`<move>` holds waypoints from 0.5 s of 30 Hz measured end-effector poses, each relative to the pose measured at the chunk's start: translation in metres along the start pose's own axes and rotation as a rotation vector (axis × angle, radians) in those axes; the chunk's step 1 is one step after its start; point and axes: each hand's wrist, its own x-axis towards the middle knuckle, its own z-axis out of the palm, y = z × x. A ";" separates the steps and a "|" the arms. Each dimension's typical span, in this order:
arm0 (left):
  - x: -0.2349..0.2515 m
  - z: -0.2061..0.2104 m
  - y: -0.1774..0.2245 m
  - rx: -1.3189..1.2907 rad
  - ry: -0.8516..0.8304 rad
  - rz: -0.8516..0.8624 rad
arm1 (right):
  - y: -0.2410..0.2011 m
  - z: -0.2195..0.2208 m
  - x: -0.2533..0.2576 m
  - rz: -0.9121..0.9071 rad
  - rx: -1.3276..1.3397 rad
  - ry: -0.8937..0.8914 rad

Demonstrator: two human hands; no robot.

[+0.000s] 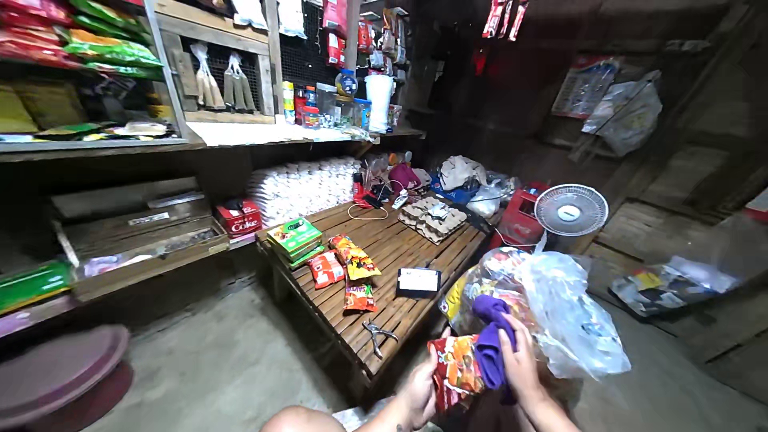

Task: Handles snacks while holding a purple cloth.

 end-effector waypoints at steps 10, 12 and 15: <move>-0.008 0.012 0.000 -0.141 0.210 0.000 | -0.032 0.022 -0.049 -0.547 -0.191 -0.412; -0.005 0.010 -0.001 -0.167 0.146 -0.007 | -0.029 0.014 -0.028 -0.401 -0.250 -0.328; -0.002 0.006 -0.001 -0.253 0.062 0.001 | -0.019 0.002 0.001 -0.051 -0.198 -0.265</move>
